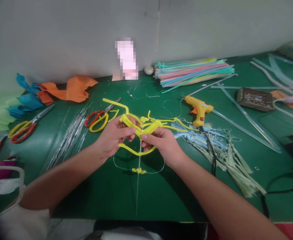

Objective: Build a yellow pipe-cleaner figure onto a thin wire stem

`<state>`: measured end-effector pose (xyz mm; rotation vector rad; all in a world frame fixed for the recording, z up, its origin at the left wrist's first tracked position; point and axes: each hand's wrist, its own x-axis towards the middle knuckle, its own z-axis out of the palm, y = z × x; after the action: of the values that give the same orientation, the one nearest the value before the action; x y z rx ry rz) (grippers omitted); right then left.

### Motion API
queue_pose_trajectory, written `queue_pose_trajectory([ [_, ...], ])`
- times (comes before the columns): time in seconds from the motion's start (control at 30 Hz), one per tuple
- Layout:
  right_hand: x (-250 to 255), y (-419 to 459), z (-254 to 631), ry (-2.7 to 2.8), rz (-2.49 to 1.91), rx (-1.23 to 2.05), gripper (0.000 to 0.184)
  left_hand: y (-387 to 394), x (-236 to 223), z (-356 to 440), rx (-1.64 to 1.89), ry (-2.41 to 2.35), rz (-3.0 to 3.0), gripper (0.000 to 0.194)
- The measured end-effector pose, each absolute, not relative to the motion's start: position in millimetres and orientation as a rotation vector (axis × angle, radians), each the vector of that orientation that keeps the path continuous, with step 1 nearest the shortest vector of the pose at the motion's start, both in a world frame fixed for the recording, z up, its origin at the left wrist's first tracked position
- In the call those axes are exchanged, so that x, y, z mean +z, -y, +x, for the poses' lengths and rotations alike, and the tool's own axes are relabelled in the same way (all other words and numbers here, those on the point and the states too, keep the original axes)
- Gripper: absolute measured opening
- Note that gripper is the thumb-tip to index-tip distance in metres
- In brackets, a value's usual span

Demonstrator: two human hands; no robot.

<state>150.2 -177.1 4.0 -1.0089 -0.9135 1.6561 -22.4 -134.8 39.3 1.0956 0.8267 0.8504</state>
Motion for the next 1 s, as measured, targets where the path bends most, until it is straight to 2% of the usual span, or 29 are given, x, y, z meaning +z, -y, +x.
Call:
queue_pose_trajectory([
  [0.43,-0.5,177.8,150.4,0.952,-0.994,1.652,0.020,130.2,35.2,-24.2,0.793,-0.815,1.231,0.014],
  [0.63,2.0,177.1,151.2,1.040,-1.086,1.764,0.021,130.2,35.2,-24.3,0.856,-0.843,1.237,0.014],
  [1.0,1.1,178.2,152.2,1.020,-1.041,1.727,0.018,130.6,37.7,-25.3,0.740,-0.856,1.247,0.016],
])
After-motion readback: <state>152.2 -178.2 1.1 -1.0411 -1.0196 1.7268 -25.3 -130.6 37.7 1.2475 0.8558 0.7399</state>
